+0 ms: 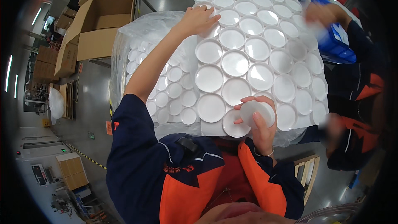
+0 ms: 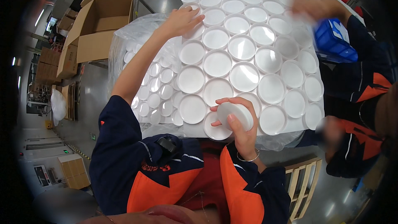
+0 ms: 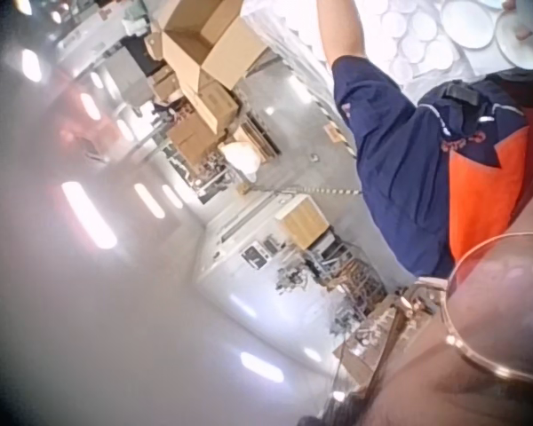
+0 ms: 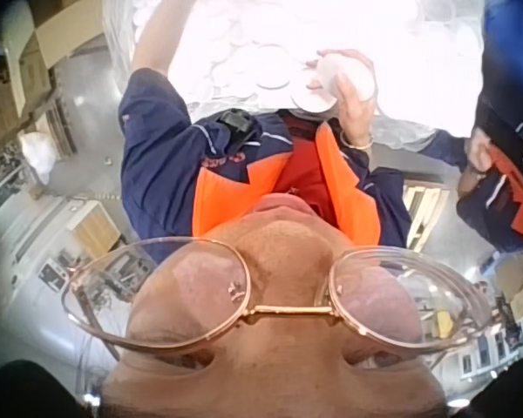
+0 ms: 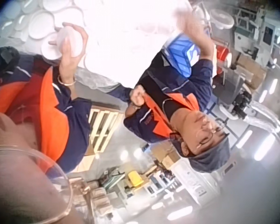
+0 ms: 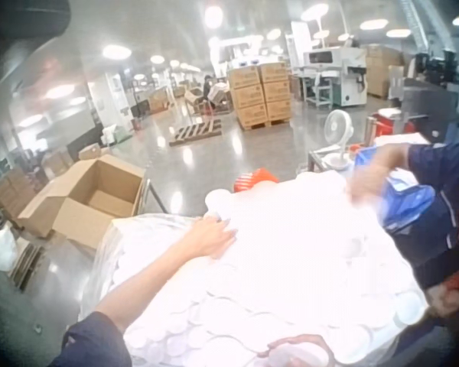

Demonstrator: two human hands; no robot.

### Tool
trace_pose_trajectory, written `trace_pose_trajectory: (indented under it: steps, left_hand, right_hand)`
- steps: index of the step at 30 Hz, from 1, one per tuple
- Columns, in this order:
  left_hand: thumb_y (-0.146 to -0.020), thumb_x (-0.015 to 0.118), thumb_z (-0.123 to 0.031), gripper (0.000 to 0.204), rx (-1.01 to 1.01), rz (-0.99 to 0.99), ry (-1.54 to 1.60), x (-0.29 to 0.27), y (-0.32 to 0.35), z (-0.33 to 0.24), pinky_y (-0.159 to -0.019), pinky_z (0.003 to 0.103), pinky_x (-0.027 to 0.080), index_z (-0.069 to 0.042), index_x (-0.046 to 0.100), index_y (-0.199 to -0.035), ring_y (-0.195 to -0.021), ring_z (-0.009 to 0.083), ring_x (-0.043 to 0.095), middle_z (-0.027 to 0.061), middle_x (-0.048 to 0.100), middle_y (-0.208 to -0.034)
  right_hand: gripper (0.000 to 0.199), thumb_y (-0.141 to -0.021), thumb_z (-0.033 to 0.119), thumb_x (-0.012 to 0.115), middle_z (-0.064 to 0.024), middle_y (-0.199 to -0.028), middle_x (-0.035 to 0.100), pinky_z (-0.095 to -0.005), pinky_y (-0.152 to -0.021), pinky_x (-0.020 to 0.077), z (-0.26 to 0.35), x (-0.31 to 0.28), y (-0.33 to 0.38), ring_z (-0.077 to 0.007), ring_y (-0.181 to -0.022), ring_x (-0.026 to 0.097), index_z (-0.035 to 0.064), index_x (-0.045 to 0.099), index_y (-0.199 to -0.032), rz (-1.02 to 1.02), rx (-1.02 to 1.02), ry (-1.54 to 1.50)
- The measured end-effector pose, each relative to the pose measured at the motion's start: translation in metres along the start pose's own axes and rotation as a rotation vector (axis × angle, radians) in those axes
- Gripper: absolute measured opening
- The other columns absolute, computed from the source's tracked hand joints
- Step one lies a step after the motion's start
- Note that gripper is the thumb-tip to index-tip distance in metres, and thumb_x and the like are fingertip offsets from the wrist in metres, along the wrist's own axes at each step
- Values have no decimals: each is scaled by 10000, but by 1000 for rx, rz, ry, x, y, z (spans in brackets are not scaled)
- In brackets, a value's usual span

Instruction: Organizing and packing layers of white plastic lids separated by plastic sheets into a large lined container.

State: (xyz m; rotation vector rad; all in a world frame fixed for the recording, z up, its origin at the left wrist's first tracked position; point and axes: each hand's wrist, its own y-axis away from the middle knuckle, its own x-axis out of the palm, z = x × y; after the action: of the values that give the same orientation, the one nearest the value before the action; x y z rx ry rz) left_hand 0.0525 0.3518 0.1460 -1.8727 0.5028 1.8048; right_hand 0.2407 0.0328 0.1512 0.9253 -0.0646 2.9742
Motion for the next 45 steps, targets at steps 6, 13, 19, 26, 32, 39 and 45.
trace_pose_trajectory:
  steps: [6, 13, 19, 26, 32, 39, 45]
  left_hand:
    - [-967, 421, -424, 472, 44, -76, 273, 3, -6, 13, -921, 444, 413, -46, 579, -1201, -1034, 330, 577, 179, 600, -1121]
    - [-893, 608, -189, 315, 108, -374, 546, -37, 88, -76, -969, 393, 391, -66, 580, -1182, -1118, 313, 536, 126, 591, -1197]
    - [-877, 615, -245, 406, 519, 81, 896, -69, 143, -140, -990, 410, 361, -44, 560, -1226, -1141, 293, 520, 132, 576, -1222]
    - [-948, 492, -204, 265, 303, -194, 726, -22, 21, -97, -811, 369, 475, -25, 661, -1047, -908, 294, 618, 163, 660, -1011]
    - [-934, 470, -273, 341, 298, -236, 297, 19, -62, -84, -854, 418, 469, 4, 628, -1055, -957, 318, 601, 157, 642, -1045]
    - [-919, 503, -344, 406, 282, -263, 72, 23, -78, -100, -904, 471, 438, -29, 584, -1162, -1098, 322, 548, 126, 616, -1150]
    - [-944, 507, -342, 438, 300, -85, 260, -22, -52, -90, -955, 442, 421, -43, 530, -1263, -1134, 325, 540, 165, 588, -1217]
  right_hand:
    - [348, -902, 111, 520, -238, -1145, 555, -368, -736, 588, 1, 2, 1, -349, -1024, 620, -18, 432, -1213, 8, -4, 13]
    - [401, -896, 102, 514, -240, -1204, 519, -404, -744, 596, 1, 2, -1, -353, -1067, 596, 0, 385, -1262, -62, -51, -75]
    - [398, -903, 113, 518, -231, -1207, 517, -408, -744, 595, 0, -2, -5, -330, -1046, 604, 14, 386, -1265, -34, 50, -40]
    - [365, -913, 129, 525, -210, -1176, 538, -354, -721, 590, 5, 6, -5, -299, -1049, 608, 3, 412, -1236, 28, 44, -27]
    - [366, -908, 122, 532, -205, -1186, 535, -339, -727, 582, -6, 3, -4, -295, -1059, 603, 1, 422, -1236, 108, 45, -54]
    - [425, -881, 140, 539, -171, -1178, 527, -342, -715, 579, 9, 3, -5, -273, -1052, 598, 24, 408, -1269, 130, 97, -63]
    - [470, -820, 339, 582, -92, -1011, 483, -319, -688, 518, 32, -33, 12, -181, -906, 534, 73, 412, -1168, 20, -132, -170]
